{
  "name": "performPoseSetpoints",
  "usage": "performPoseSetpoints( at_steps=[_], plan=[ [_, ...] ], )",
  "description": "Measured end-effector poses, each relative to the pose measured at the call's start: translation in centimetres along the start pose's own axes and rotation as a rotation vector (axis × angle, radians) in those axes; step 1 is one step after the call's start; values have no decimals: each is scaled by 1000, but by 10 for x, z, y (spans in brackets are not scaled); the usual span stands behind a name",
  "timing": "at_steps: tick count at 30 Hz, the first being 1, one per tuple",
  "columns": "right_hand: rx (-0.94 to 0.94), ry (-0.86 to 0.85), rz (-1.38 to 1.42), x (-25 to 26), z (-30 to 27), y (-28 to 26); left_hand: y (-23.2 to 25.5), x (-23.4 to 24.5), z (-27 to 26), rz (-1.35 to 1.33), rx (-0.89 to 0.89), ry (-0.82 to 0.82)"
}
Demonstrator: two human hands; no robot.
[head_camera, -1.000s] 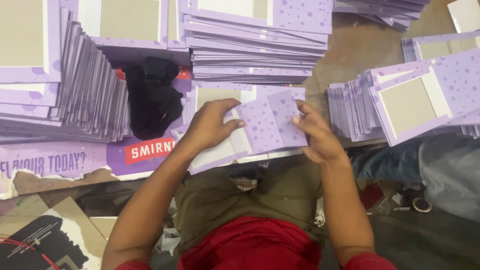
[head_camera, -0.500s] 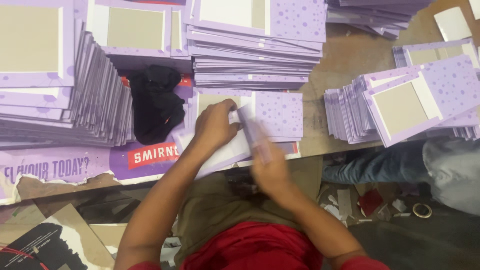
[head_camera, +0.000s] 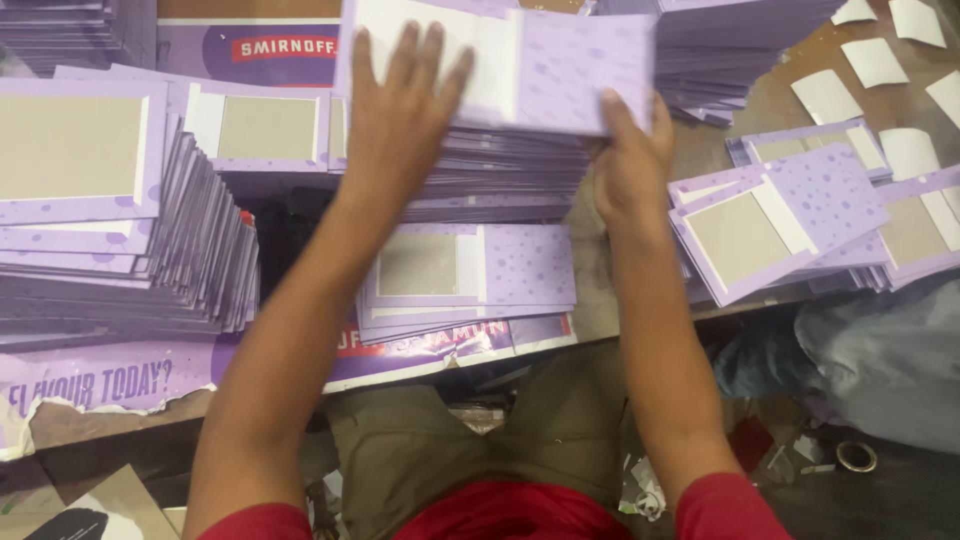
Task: The person wipes the surface of purple printed cards with a dark cloth, then folds each card in half and stacks them. The person repeats this process for multiple cards on a table with large stacks of similar items.
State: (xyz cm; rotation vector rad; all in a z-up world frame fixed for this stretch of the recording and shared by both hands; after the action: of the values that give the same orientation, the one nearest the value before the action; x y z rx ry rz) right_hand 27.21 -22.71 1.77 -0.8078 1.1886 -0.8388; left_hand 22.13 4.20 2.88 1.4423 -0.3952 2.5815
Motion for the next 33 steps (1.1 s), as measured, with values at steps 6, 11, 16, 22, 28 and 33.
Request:
performPoseSetpoints(
  at_steps=[6, 11, 16, 22, 28, 33],
  plan=[
    [224, 135, -1311, 20, 38, 39, -27, -54, 26, -304, -150, -372],
    [312, 41, -1394, 18, -38, 39, -4, -25, -4, -214, -82, -83],
    [-252, -8, -1457, 38, -131, 49, 63, -1, -105, -496, 323, -491],
    [-94, -60, -1355, 35, -151, 55, 94, -29, -161, -411, 316, -520],
    [-273, -31, -1107, 21, -151, 45, 111, -19, -169, -364, 319, -688],
    [-259, -99, -1177, 21, -150, 48, 125, -21, -163, -447, 112, -545]
  ],
)
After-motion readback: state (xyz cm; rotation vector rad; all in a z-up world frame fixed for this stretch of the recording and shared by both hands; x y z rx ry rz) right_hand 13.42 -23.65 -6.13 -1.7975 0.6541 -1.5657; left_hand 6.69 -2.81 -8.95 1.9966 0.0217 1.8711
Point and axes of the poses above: each hand's wrist, its own z-axis towards the middle knuckle, its own x-axis out of the back of the hand, y = z × x, the point moved 1 cm from there along z, towards the middle knuckle, and after that the axes turned 12 degrees about -y, right-handed, at the moved point
